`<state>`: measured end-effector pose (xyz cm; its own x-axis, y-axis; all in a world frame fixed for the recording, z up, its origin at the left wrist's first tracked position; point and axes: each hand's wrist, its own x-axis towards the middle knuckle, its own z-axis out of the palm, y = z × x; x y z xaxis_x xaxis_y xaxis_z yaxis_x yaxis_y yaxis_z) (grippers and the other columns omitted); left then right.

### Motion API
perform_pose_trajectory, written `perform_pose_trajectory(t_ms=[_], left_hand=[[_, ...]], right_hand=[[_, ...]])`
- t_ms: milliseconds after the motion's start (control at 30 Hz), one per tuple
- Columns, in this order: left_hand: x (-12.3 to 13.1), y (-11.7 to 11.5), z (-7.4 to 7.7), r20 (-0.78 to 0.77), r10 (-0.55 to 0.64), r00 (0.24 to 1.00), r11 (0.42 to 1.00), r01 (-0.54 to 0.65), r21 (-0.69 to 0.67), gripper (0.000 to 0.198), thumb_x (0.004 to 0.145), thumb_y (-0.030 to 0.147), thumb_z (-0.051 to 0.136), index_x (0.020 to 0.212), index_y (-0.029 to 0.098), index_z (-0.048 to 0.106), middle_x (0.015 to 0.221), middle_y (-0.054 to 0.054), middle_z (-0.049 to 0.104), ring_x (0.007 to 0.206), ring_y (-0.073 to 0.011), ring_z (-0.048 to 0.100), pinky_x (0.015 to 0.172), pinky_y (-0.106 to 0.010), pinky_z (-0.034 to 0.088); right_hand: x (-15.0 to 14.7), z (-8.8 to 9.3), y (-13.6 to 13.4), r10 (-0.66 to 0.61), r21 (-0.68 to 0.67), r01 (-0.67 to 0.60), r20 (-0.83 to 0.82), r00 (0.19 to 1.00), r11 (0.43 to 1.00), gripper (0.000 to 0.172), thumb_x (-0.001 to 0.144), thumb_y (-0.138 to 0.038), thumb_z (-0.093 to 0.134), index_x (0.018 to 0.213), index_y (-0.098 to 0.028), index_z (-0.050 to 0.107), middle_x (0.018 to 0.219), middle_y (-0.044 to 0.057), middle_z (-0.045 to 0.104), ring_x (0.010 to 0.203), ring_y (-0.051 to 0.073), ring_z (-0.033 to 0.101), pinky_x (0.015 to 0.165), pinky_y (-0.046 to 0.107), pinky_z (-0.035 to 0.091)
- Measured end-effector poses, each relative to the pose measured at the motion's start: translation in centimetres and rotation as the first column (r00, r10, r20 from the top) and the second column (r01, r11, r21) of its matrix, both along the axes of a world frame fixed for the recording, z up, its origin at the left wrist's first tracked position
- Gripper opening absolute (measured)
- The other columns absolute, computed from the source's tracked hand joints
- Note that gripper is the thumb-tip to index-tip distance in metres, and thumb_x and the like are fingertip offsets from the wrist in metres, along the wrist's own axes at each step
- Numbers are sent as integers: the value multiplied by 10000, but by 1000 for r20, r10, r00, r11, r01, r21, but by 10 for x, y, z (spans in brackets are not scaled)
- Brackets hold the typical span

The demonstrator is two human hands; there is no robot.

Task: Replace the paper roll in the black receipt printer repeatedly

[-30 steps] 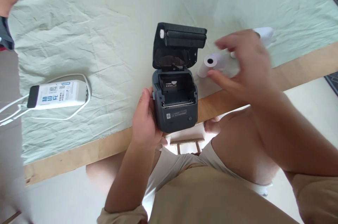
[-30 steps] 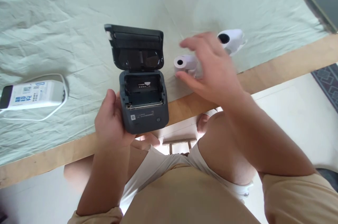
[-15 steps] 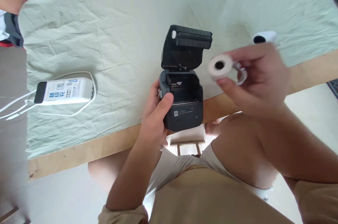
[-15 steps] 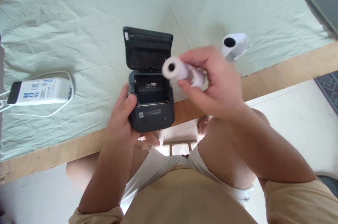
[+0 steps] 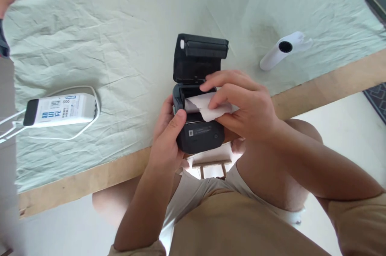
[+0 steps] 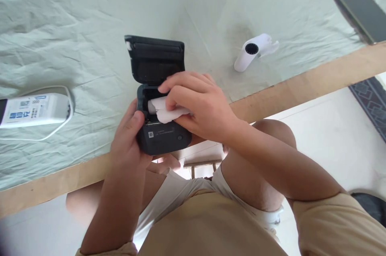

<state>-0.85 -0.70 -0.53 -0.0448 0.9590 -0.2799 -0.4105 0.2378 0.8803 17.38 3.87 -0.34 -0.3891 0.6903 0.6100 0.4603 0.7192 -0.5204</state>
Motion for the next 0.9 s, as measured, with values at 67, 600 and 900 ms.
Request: perform_pose_trajectory(t_ms=[67,600,900], left_hand=[[1,1,0,6,-2,1000,1000,2,5,340,909,497,833,1095,229,736,945,-26,769,827,-193,753,639,-252,577],[-9,-4,5,-271,-130,954,982,86,-170,830,740,332,901,1491,257,556,1179,-96,755,923,-306,775,560,-324,630],[-9,-7,0,-132,-142,981,990,141,-21,802,687,309,916,1421,295,593,1267,-59,772,1124,-371,776,760,-377,691]], right_hand=[[-2,1,-6,30,2,-30,-24,999,1000,211,945,-83,657,849,-260,592,1059,-1,806,984,204,755,858,402,555],[23,-7,3,-88,-139,68,-144,986,988,550,1041,-566,571,1517,-371,375,1643,95,503,1541,312,532,1181,551,539],[27,-17,-4,60,-364,-102,-123,991,926,487,1032,-490,609,1486,-352,494,1502,72,660,1357,293,677,1124,508,602]])
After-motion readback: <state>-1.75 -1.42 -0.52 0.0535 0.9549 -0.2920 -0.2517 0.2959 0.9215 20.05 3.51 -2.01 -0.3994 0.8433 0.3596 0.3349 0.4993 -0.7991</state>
